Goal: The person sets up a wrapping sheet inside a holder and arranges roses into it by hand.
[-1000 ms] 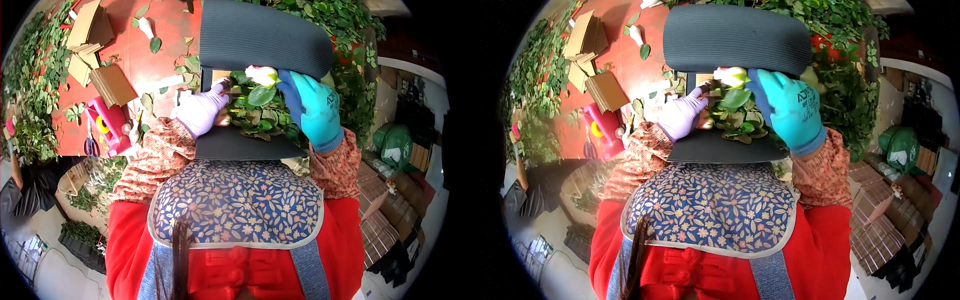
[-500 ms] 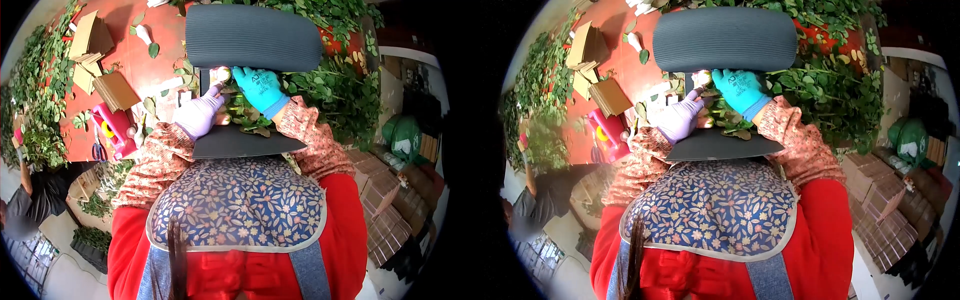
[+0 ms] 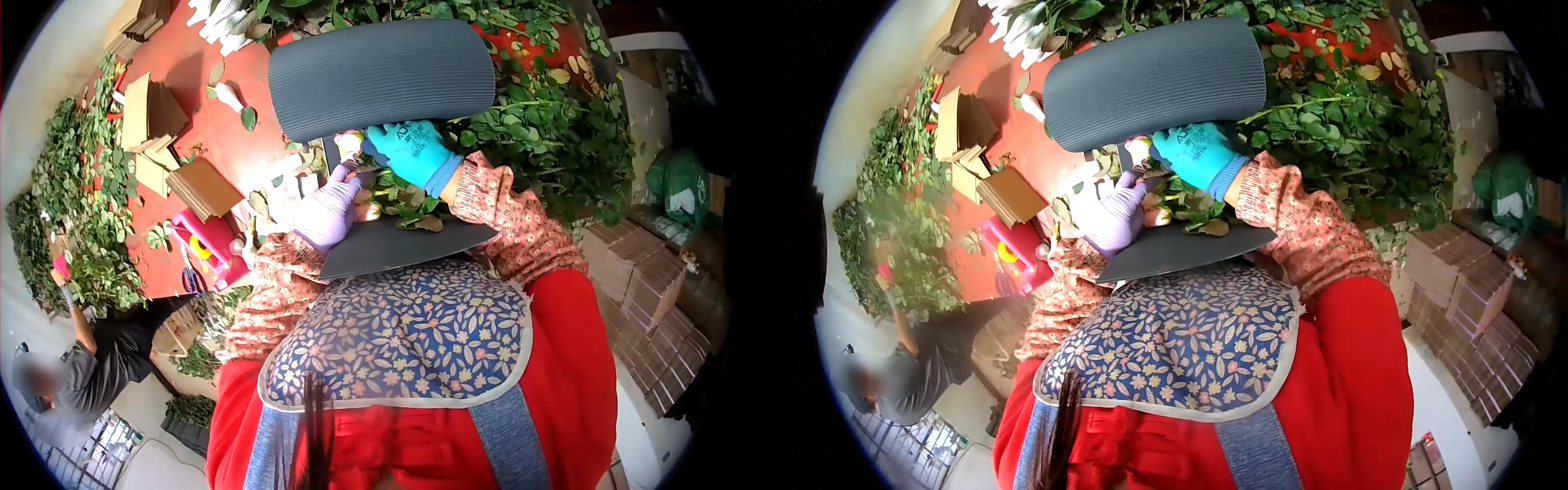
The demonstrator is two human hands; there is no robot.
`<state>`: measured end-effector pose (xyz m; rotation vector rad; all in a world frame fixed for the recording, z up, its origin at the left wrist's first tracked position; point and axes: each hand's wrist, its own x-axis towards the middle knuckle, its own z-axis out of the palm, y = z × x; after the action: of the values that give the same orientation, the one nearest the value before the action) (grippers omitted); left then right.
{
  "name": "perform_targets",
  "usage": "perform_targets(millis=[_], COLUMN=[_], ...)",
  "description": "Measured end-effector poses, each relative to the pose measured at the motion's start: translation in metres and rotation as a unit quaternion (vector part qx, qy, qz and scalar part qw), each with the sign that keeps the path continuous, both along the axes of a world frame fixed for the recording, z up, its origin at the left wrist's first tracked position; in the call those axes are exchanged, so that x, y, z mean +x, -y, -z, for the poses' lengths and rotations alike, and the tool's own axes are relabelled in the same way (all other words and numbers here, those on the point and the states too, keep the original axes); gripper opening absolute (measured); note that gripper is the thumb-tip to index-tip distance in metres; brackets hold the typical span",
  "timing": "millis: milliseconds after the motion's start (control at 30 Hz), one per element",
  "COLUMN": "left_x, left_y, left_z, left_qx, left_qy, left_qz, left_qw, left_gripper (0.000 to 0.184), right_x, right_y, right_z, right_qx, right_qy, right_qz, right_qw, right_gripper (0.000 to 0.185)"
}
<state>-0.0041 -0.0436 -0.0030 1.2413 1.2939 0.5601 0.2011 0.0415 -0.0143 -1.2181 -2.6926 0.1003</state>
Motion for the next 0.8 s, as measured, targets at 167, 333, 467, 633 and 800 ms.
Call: perform_targets(millis=[167, 333, 467, 633, 800], left_x=[0.007, 0.009, 0.000, 0.017, 0.021], left_y=[-0.003, -0.013, -0.020, -0.030, -0.027], left_z=[-0.019, -0.028, -0.013, -0.018, -0.009], left_qx=[0.223, -0.291, 0.281, 0.324, 0.287], left_qy=[-0.229, 0.213, -0.079, -0.161, -0.201], left_qz=[0.194, -0.133, 0.116, 0.077, 0.109], left_qw=[0.928, 0.923, 0.949, 0.929, 0.930], left_gripper=[0.033, 0.031, 0.023, 0.026, 0.036], right_x=[0.001, -0.002, -0.005, 0.003, 0.014], right_y=[0.001, 0.003, 0.001, 0.003, 0.004], right_z=[0.001, 0.011, 0.000, -0.002, 0.002], right_qx=[-0.037, 0.048, -0.019, 0.028, 0.035], right_qy=[0.035, 0.105, 0.142, 0.132, 0.106], right_qz=[0.012, -0.012, 0.000, -0.003, -0.014], right_qw=[0.999, 0.993, 0.990, 0.991, 0.994], right_gripper=[0.031, 0.036, 0.035, 0.037, 0.035])
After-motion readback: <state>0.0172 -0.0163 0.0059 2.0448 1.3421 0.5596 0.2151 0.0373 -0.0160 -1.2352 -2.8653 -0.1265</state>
